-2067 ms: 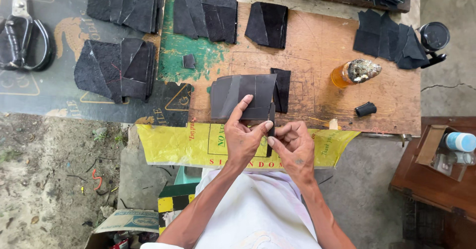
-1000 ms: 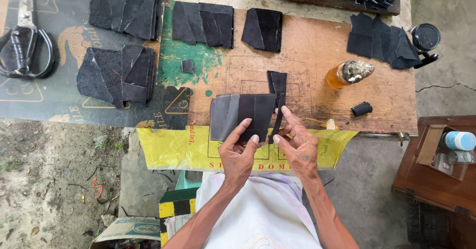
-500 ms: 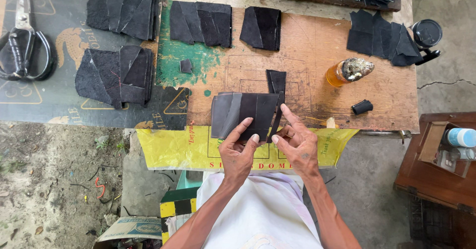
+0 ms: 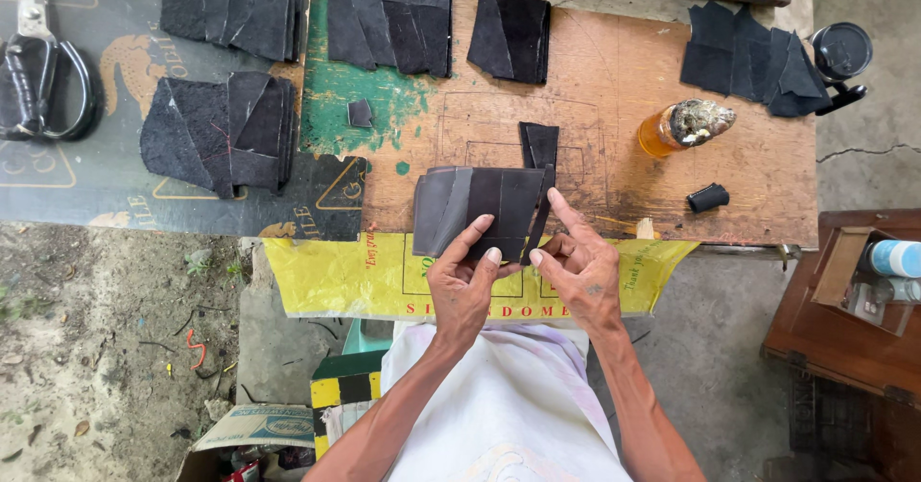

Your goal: The person aligns and folds several small black leather pieces on a workbench, pressing the edges together to form a layered assembly. The person repeatedly adjusts the alignment and folds the pieces into a compact stack.

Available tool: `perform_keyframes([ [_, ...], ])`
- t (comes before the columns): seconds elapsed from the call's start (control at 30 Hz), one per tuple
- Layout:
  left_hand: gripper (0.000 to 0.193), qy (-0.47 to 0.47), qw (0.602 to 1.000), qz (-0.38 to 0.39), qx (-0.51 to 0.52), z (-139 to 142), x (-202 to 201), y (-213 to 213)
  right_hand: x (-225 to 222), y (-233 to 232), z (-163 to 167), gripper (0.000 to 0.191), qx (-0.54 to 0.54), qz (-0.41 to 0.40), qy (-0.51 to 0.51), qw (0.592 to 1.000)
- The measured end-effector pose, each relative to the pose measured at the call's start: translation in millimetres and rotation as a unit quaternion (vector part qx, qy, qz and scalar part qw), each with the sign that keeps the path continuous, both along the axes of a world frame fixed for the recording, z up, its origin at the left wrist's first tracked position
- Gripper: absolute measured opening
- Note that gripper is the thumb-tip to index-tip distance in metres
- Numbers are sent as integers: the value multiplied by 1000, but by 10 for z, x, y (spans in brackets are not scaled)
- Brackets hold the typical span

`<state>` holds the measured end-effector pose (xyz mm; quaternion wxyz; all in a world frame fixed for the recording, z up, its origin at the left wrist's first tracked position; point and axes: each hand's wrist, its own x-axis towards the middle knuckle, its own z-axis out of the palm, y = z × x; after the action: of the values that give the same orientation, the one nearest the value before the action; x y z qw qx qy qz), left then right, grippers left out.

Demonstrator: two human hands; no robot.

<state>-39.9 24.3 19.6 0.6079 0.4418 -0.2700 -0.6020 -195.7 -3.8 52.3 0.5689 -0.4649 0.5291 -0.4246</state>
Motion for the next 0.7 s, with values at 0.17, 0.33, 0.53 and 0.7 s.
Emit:
perform_keyframes([
  [0.17,44,10,1000,1,-1,-14,-10,-13,17,-20,27,80,-13,3,-15,1000],
  [0.33,46,8,1000,1,9,-39,-17,-17,24,-29,40,81,-22,8,8,1000],
  [0.53,53,-5,1000,9,-1,-50,-16,1,46,-30,59,83,-27,13,-6,1000],
  [0.7,63,-1,1000,18,-12,-30,-36,-12,29,-82,86,80,0,-41,-64,997],
])
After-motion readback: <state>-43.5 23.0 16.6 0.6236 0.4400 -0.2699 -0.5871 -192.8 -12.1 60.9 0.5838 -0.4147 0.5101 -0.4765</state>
